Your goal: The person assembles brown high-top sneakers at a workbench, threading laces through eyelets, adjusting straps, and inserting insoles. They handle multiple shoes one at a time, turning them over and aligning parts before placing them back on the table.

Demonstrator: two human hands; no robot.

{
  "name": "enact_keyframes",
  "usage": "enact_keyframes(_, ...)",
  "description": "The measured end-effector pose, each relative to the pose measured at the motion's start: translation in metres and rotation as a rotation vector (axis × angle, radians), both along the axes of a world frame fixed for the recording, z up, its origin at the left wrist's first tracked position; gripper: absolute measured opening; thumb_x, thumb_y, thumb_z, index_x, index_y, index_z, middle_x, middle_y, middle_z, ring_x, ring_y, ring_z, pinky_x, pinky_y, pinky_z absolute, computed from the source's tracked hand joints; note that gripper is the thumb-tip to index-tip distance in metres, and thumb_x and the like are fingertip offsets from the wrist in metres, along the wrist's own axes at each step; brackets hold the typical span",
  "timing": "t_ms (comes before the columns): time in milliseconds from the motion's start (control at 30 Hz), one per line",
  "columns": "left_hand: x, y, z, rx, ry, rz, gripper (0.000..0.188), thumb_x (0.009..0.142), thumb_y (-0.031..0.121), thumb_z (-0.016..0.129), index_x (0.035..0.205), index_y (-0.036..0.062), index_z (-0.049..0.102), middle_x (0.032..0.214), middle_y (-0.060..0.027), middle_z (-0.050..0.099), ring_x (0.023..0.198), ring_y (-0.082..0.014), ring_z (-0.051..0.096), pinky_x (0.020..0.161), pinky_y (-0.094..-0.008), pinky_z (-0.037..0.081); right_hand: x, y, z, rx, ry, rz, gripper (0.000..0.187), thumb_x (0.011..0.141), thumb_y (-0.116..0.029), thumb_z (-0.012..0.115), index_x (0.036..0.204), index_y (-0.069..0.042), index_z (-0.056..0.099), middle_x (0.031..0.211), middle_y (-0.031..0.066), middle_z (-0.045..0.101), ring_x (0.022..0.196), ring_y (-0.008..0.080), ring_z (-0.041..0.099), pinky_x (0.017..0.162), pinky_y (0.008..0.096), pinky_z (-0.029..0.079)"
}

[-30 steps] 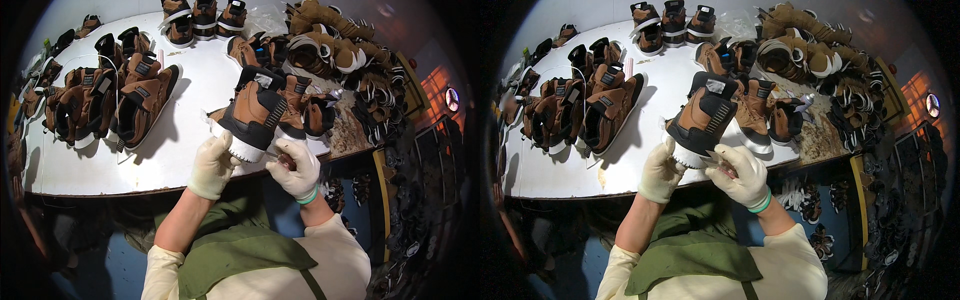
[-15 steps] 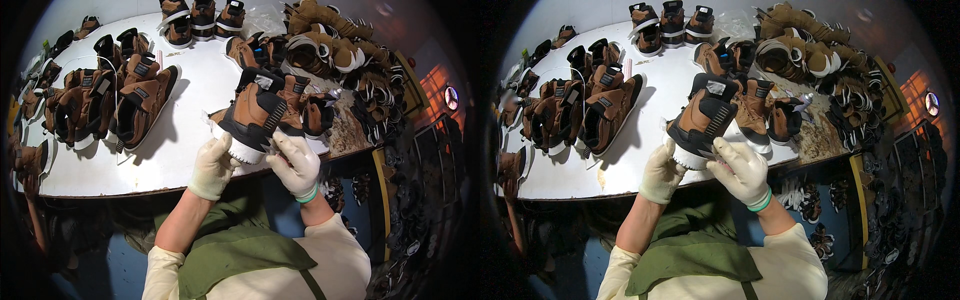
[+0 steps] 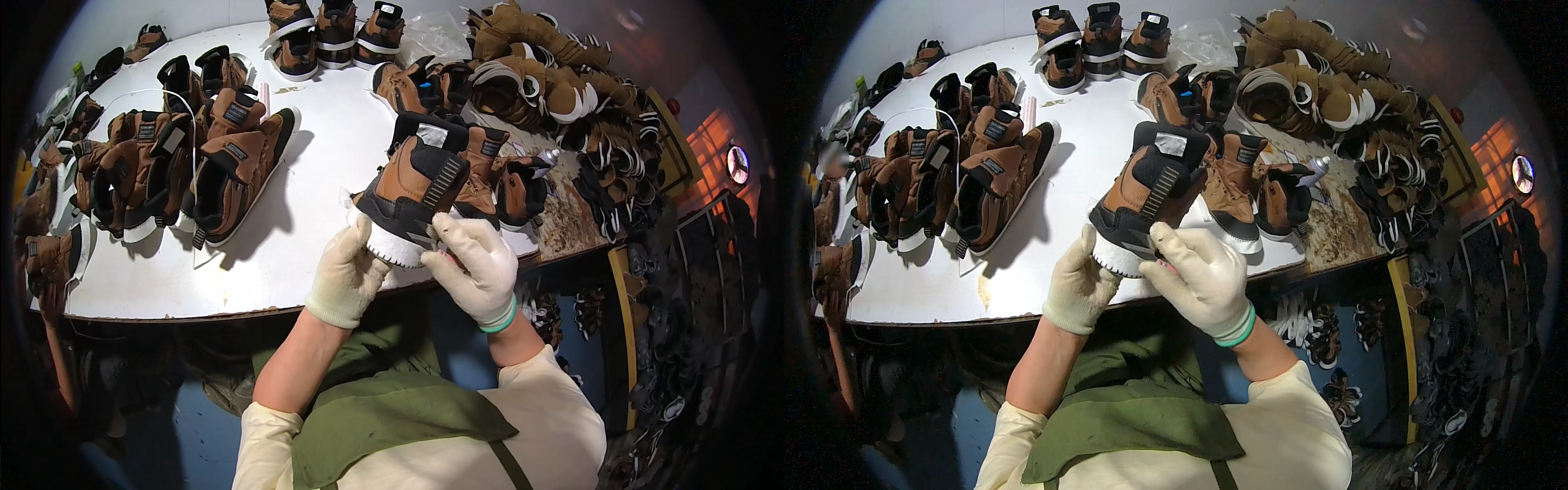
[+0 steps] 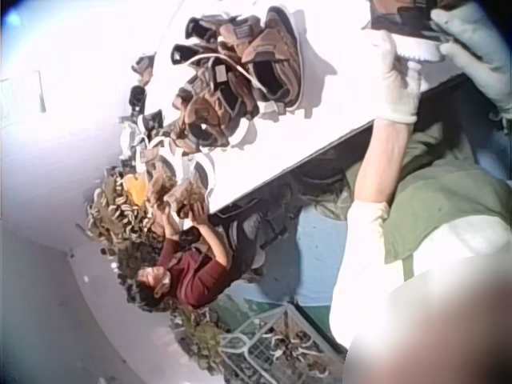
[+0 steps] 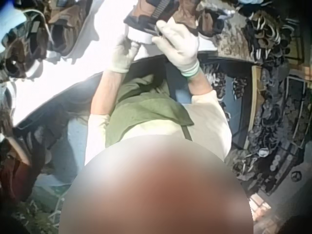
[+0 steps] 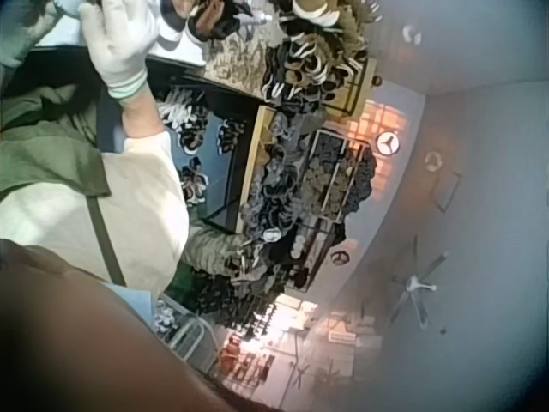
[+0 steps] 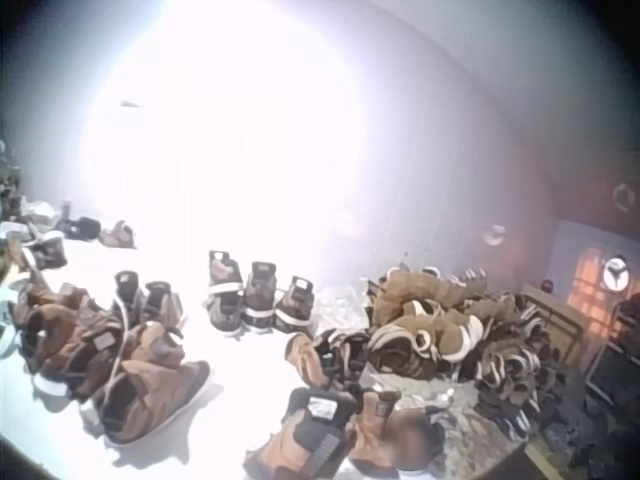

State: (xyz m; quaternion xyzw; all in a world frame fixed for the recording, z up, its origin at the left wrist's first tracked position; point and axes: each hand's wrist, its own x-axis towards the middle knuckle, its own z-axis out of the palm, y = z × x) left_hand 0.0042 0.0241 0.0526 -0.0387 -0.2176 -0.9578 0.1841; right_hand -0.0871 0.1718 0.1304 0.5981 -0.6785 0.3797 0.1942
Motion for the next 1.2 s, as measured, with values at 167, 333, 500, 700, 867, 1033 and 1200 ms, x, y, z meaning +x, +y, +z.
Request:
enact_keyframes(167,0.0,-0.003,-0.005,0.019,0.01,-0.025,0.047,0.101,0.03,0.046,0.134,-0.0034,0.041,0.123,-0.0152,0.056,0.117,-0.0237,0.056,0.097,-0.033,0.051,0.002,-0.001,0.001,0.013,0.013,-0.013,0.049,0.07,-0.002,0.079,0.117,0.0,0.064,0.094,0.0095,0.063,0.067,0.0132,0.06,0.06,0.0239,0.048)
enact_keyframes(333,-0.001,-0.003,-0.007,0.096,0.011,-0.01,0.045,0.101,0.03,0.046,0.132,-0.0031,0.043,0.125,-0.0141,0.056,0.116,-0.0224,0.057,0.092,-0.0313,0.054,0.003,-0.001,-0.001,0.001,-0.025,-0.029,0.042,0.076,-0.003,0.075,0.116,0.001,0.062,0.093,0.0091,0.062,0.067,0.0136,0.058,0.061,0.0238,0.048)
enact_keyframes(500,-0.001,-0.006,-0.017,0.059,0.05,0.036,0.045,0.101,0.03,0.046,0.133,-0.002,0.044,0.13,-0.0136,0.053,0.12,-0.0223,0.055,0.096,-0.0311,0.051,0.008,0.007,-0.031,-0.089,-0.803,0.138,0.031,0.099,-0.022,0.051,0.123,-0.003,0.052,0.09,0.0042,0.055,0.062,0.0108,0.051,0.055,0.0208,0.04)
enact_keyframes(700,0.002,-0.015,-0.016,0.181,0.063,0.027,0.047,0.099,0.029,0.051,0.135,0.0004,0.042,0.134,-0.0144,0.052,0.123,-0.0261,0.052,0.107,-0.042,0.042,0.002,0.012,-0.064,-0.32,-1.712,0.356,0.036,0.101,-0.04,0.044,0.107,-0.007,0.058,0.081,0.0016,0.054,0.05,0.0074,0.037,0.046,0.0223,0.028)
enact_keyframes(867,0.002,-0.026,-0.026,0.272,0.097,0.027,0.045,0.099,0.029,0.051,0.134,0.0013,0.044,0.132,-0.013,0.053,0.121,-0.0254,0.054,0.101,-0.0401,0.046,0.019,-0.005,-0.106,-0.4,-1.977,0.644,0.041,0.093,-0.046,0.056,0.108,-0.008,0.063,0.083,0.0031,0.06,0.044,0.0084,0.031,0.046,0.0237,0.028)
enact_keyframes(1033,0.015,-0.047,-0.024,0.413,0.144,-0.033,0.032,0.099,0.027,0.051,0.121,0.0047,0.055,0.113,-0.0077,0.063,0.095,-0.0162,0.063,0.064,-0.0225,0.055,0.041,-0.052,-0.086,-0.441,-2.146,0.806,0.037,0.091,-0.044,0.061,0.107,-0.01,0.063,0.101,0.003,0.066,0.044,0.0057,0.025,0.046,0.0212,0.025)
enact_keyframes(1200,0.028,-0.065,-0.018,0.445,0.093,-0.009,0.027,0.098,0.027,0.054,0.115,0.0066,0.058,0.104,-0.0043,0.066,0.081,-0.0125,0.064,0.052,-0.0176,0.05,0.059,-0.083,-0.062,-0.509,-2.456,0.536,0.029,0.088,-0.041,0.066,0.093,-0.013,0.066,0.086,-0.0014,0.066,0.042,0.0051,0.024,0.045,0.0195,0.026)
